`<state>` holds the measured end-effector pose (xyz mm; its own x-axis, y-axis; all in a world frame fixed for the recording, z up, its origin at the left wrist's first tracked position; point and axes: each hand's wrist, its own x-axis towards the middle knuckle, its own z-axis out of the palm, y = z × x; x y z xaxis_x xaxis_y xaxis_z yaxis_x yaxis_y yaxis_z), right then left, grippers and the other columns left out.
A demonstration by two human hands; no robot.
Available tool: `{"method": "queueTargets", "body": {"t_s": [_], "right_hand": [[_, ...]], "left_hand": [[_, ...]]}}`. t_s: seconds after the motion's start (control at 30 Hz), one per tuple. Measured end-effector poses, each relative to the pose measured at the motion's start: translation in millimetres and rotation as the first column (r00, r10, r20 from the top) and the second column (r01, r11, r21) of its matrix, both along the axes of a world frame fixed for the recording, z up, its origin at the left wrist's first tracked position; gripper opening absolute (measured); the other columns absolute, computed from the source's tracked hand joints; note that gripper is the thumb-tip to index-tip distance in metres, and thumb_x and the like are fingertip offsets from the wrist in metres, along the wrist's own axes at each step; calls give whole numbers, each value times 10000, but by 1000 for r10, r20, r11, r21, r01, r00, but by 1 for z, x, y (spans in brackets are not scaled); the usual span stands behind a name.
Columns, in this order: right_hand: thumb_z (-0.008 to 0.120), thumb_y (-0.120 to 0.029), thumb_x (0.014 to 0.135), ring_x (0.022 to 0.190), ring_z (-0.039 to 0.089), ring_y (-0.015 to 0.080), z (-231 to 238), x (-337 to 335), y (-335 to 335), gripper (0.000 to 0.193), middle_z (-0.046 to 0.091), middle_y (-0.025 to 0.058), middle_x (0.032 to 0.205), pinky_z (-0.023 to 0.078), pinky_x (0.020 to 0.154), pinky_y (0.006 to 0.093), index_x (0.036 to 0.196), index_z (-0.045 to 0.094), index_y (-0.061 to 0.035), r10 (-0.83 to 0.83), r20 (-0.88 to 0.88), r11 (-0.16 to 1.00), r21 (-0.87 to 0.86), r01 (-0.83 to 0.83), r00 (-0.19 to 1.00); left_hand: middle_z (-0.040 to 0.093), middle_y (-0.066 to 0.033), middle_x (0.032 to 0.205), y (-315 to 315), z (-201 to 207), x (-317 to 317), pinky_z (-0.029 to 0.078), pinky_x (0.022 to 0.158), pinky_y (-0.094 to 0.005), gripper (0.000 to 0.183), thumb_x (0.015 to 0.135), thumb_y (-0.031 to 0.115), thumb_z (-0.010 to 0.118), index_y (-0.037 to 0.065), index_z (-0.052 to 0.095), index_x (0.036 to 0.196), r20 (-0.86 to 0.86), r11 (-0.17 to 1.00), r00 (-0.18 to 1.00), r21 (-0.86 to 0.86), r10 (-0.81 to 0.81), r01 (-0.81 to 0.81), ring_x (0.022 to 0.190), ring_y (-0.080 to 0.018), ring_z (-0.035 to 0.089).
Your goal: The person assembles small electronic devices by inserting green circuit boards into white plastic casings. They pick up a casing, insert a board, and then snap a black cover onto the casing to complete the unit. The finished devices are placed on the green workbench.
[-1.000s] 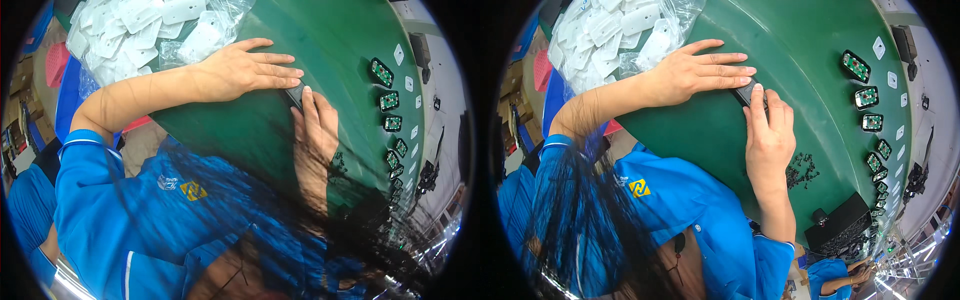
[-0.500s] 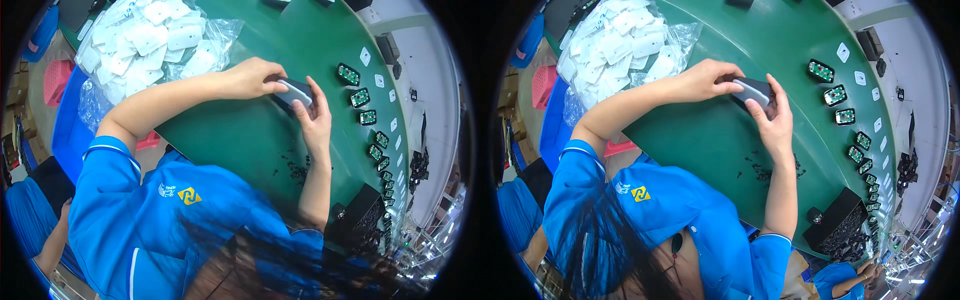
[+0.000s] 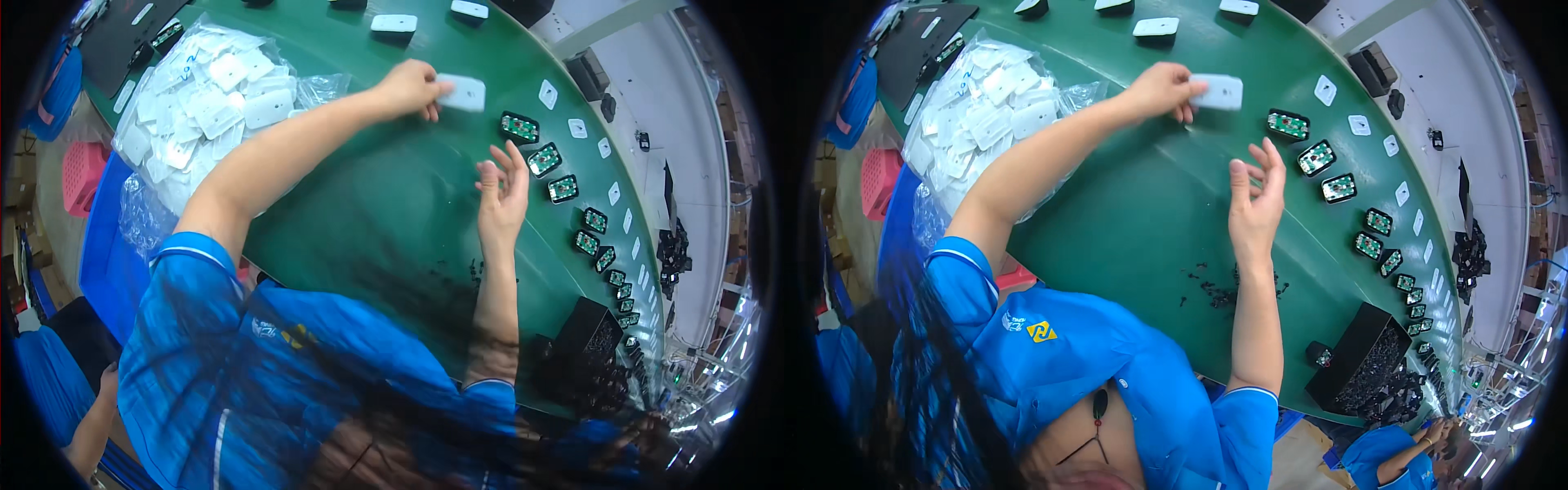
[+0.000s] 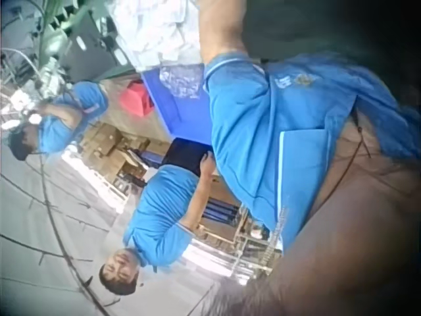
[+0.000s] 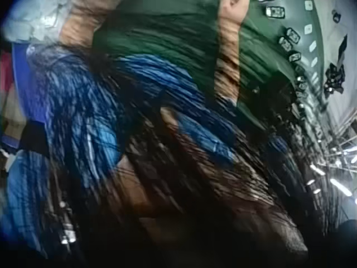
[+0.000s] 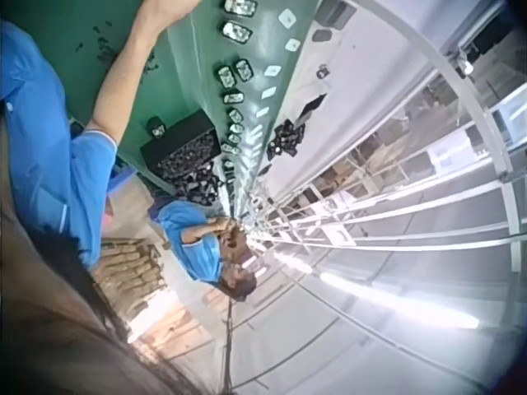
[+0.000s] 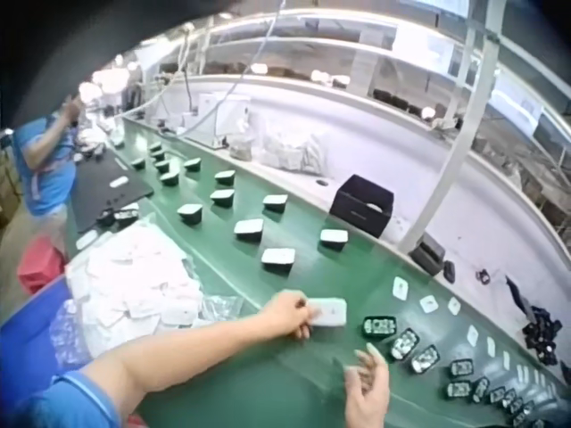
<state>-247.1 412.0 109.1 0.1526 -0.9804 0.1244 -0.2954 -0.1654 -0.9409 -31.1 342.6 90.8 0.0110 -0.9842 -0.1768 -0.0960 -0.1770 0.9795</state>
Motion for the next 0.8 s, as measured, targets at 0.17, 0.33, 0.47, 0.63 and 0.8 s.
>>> {"method": "queueTargets", "body": {"t_s": [0.17,0.33,0.47,0.63,0.8], "right_hand": [[563,-238,949,905,594,120,6,-42,7,361,607,90,1111,489,715,244,1234,515,-21,-94,13,995,30,94,995],[552,-255,958,853,602,108,5,-86,24,326,633,82,1055,475,663,220,1164,565,-2,-216,-14,976,30,217,976],[548,-258,960,841,601,102,9,-87,28,325,638,77,1045,470,652,214,1162,569,-4,-218,-14,976,27,218,976],[531,-225,969,839,598,94,16,-64,30,305,636,80,1055,466,645,207,1179,562,-6,-124,-18,992,1,124,992],[514,-191,973,839,589,93,6,-80,43,286,627,82,1064,449,636,196,1187,551,-5,-129,-53,992,-1,129,990]], "left_hand": [[660,-158,797,-43,-7,25,543,526,-246,371,926,265,578,-105,578,963,78,978,997,207,-7,-10,606,-182,669],[663,-165,811,-51,6,30,514,461,-267,413,909,312,580,-96,581,978,365,942,902,317,-231,113,552,-176,651],[668,-151,835,-60,10,28,507,515,-317,501,872,384,607,-55,527,1101,653,961,717,261,-245,91,552,-189,634],[636,-196,1063,-25,34,40,483,811,-452,593,841,487,616,28,468,1186,836,999,548,-14,36,-45,1017,-357,599],[647,-151,845,64,89,90,470,718,-440,328,903,373,559,51,580,962,815,930,492,-366,306,27,840,-335,613]]}}
